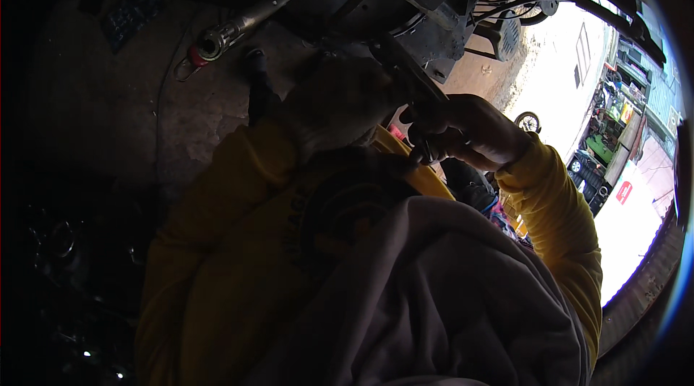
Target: The person assembles a circular metal frame using a wrench, hammer, and locking pliers, tightening bolts and adjusting the components by hand and with tools while working at a table.
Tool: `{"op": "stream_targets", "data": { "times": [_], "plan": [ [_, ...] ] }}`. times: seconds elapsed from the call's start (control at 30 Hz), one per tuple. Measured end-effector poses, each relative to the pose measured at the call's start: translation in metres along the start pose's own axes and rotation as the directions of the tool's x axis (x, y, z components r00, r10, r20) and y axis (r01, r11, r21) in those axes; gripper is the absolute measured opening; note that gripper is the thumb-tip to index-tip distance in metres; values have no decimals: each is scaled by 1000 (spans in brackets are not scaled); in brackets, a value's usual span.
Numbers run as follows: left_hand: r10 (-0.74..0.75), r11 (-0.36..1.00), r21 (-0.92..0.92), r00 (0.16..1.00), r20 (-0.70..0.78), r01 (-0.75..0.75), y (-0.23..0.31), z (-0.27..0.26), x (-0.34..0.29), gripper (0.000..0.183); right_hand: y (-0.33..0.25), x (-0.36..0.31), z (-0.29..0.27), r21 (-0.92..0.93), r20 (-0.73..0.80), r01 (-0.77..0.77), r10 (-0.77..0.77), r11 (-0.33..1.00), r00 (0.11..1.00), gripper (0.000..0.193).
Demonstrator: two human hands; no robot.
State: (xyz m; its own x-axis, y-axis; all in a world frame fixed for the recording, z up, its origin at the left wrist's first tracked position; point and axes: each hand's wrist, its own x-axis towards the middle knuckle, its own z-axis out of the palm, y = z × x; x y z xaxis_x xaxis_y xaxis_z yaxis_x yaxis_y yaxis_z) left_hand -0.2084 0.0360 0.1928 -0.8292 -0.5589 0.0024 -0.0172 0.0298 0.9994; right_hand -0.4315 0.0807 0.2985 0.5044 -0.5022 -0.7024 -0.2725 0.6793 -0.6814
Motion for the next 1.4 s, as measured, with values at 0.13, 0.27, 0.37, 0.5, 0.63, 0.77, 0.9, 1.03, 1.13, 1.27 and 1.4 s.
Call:
{"op": "stream_targets", "data": {
  "times": [0.13, 0.27, 0.37, 0.5, 0.63, 0.77, 0.9, 1.03, 1.13, 1.27, 1.4],
  "plan": [
    [12, 735, 633, 929, -370, 243, 5, -12, -14, 30, -5, 2, 5, 556, -52, -245, 328, 794, 943, 35],
    [280, 426, 862, 866, -414, 274, -15, -13, 6, 20, -3, 0, 1, 594, -3, -276, 345, 756, 939, 35],
    [195, 401, 866, 895, -400, 299, -19, -13, 6, 20, 9, -3, -2, 552, -24, -235, 297, 800, 955, 33],
    [-3, 487, 804, 922, -388, 340, -10, -12, 9, 28, 6, -6, -6, 415, 31, -68, 61, 907, 998, 27],
    [-1, 433, 837, 929, -370, 334, -15, -11, 5, 28, 14, -4, -16, 35, 165, 203, -206, 979, 964, 26],
    [133, 408, 862, 915, -381, 300, -18, -10, 7, 21, -1, -1, -8, -6, -38, 161, -161, 987, 986, 20],
    [144, 453, 852, 921, -361, 263, -30, -7, 3, 21, -20, 5, -5, -536, 40, 322, -357, 780, 933, 18],
    [200, 449, 838, 879, -433, 311, -21, -6, 3, 23, -22, 4, -4, -510, 27, 240, -264, 826, 964, 12],
    [248, 403, 846, 847, -469, 351, -35, 3, -2, 18, -31, 3, 3, 230, -130, -108, 141, 967, 981, 7],
    [327, 347, 901, 867, -376, 260, -32, -9, 1, 20, -34, 4, 4, 545, -146, -250, 384, 800, 912, 20],
    [276, 496, 844, 884, -376, 204, -31, -18, 0, 21, -37, 7, 5, 633, -155, -173, 342, 755, 927, 53]
  ]
}}
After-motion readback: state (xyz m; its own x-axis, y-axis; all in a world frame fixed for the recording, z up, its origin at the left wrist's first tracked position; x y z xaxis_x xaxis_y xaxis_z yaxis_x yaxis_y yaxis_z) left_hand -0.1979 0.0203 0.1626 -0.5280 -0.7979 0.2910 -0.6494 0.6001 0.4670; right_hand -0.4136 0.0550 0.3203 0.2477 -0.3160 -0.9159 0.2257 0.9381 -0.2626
